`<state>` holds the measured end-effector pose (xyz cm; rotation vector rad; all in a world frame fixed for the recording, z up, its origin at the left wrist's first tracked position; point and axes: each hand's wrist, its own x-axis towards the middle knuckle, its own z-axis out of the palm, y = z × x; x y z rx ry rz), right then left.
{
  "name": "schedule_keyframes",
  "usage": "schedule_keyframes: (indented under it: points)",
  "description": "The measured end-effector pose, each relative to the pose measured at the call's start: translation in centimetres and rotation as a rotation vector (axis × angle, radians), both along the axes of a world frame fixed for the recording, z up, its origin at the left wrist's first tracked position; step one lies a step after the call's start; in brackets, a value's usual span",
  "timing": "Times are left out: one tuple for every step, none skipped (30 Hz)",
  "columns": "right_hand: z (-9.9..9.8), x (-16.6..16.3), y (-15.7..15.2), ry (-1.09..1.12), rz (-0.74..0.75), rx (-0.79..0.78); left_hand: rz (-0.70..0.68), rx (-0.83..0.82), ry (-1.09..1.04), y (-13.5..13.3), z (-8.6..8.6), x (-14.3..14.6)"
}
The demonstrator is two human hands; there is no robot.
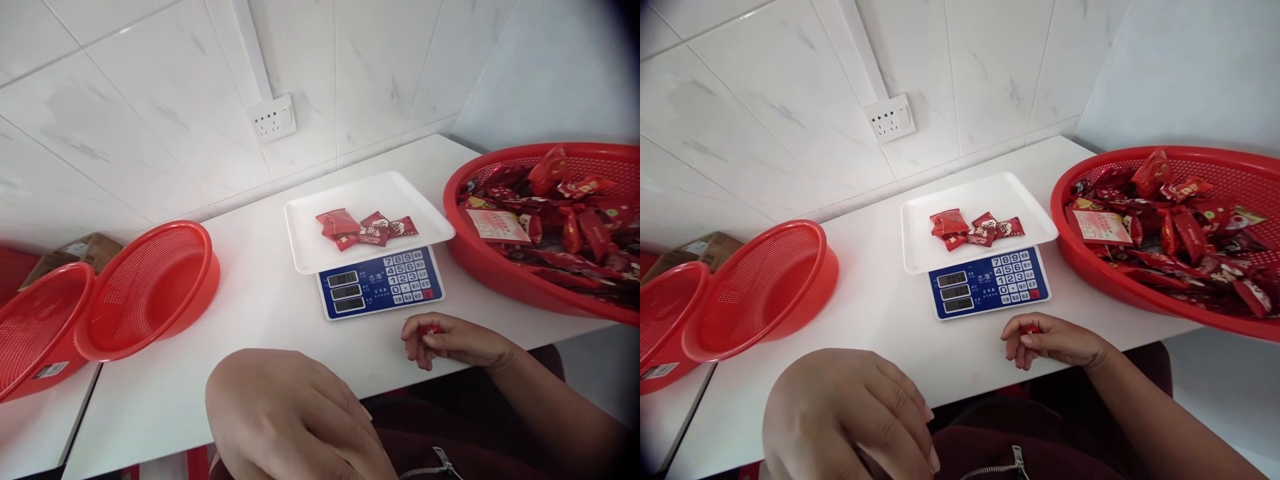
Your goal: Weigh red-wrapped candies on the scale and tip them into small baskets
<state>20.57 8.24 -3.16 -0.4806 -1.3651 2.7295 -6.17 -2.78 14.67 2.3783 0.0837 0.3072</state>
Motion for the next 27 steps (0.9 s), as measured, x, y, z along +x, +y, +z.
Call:
schedule_keyframes:
  points:
    - [-0.1, 0.0, 0.0, 0.010, 0.003, -0.014, 0.005, 0.003, 0.000, 0.1, -0.1, 0.1]
    - [-0.1, 0.0, 0.0, 0.014, 0.008, -0.019, 0.012, 0.004, -0.005, 0.2, -0.1, 0.1]
    - [-0.1, -0.1, 0.0, 0.017, 0.014, -0.020, 0.022, 0.002, -0.012, 0.3, -0.1, 0.3]
    - [-0.1, -0.1, 0.0, 0.021, 0.019, -0.019, 0.031, -0.005, -0.022, 0.4, -0.1, 0.4]
    - [0.0, -0.1, 0.0, 0.025, 0.021, -0.018, 0.037, -0.018, -0.039, 0.4, 0.0, 0.6]
    - [0.0, -0.1, 0.0, 0.027, 0.023, -0.020, 0.055, -0.035, -0.061, 0.3, 0.2, 0.8]
    - [0.0, -0.1, 0.0, 0.028, 0.022, -0.020, 0.096, -0.053, -0.086, 0.1, 0.4, 0.9]
    - [0.0, -0.1, -0.1, 0.030, 0.022, -0.018, 0.174, -0.069, -0.121, -0.3, 0.5, 1.0]
    - [-0.1, -0.1, -0.1, 0.030, 0.020, -0.015, 0.296, -0.075, -0.166, -0.6, 0.7, 1.0]
    - [-0.1, -0.1, -0.2, 0.027, 0.016, -0.012, 0.472, -0.065, -0.209, -1.0, 0.7, 0.9]
    - [-0.2, -0.1, -0.2, 0.024, 0.011, -0.009, 0.706, -0.029, -0.239, -1.4, 0.6, 0.7]
    - [-0.3, -0.1, -0.3, 0.020, 0.006, -0.004, 0.982, 0.036, -0.253, -1.6, 0.4, 0.2]
    - [-0.3, -0.1, -0.3, 0.015, 0.003, 0.002, 1.283, 0.121, -0.233, -1.8, 0.0, -0.5]
    - [-0.4, -0.1, -0.3, 0.010, 0.002, 0.012, 1.589, 0.226, -0.173, -1.9, -0.5, -1.5]
    - [-0.4, -0.1, -0.3, 0.008, 0.001, 0.027, 1.872, 0.333, -0.074, -1.9, -1.2, -2.7]
    - [-0.4, -0.1, -0.4, 0.007, 0.004, 0.044, 2.090, 0.405, 0.091, -1.9, -1.9, -4.1]
    - [-0.4, -0.1, -0.4, 0.005, 0.011, 0.063, 2.238, 0.455, 0.277, -2.0, -2.7, -5.6]
    - [-0.4, -0.1, -0.4, 0.003, 0.019, 0.081, 2.331, 0.453, 0.479, -2.3, -3.4, -7.2]
    - [-0.4, -0.1, -0.4, 0.001, 0.027, 0.097, 2.405, 0.403, 0.645, -2.6, -4.1, -8.7]
    - [-0.4, -0.1, -0.4, 0.001, 0.035, 0.110, 2.466, 0.332, 0.769, -3.1, -4.8, -10.1]
    - [-0.4, -0.1, -0.4, 0.002, 0.043, 0.121, 2.505, 0.236, 0.859, -3.6, -5.3, -11.2]
    - [-0.4, -0.1, -0.4, 0.005, 0.047, 0.131, 2.502, 0.152, 0.915, -4.0, -5.7, -11.9]
    - [-0.4, -0.2, -0.4, 0.012, 0.050, 0.141, 2.489, 0.108, 0.938, -4.4, -6.0, -12.3]
    - [-0.4, -0.2, -0.4, 0.021, 0.053, 0.150, 2.465, 0.096, 0.935, -4.6, -6.2, -12.2]
    - [-0.4, -0.1, -0.4, 0.030, 0.054, 0.161, 2.438, 0.114, 0.915, -4.6, -6.3, -11.9]
    - [-0.4, -0.1, -0.4, 0.037, 0.055, 0.172, 2.413, 0.152, 0.888, -4.4, -6.4, -11.3]
    - [-0.4, -0.1, -0.4, 0.041, 0.052, 0.183, 2.387, 0.191, 0.862, -4.1, -6.4, -10.5]
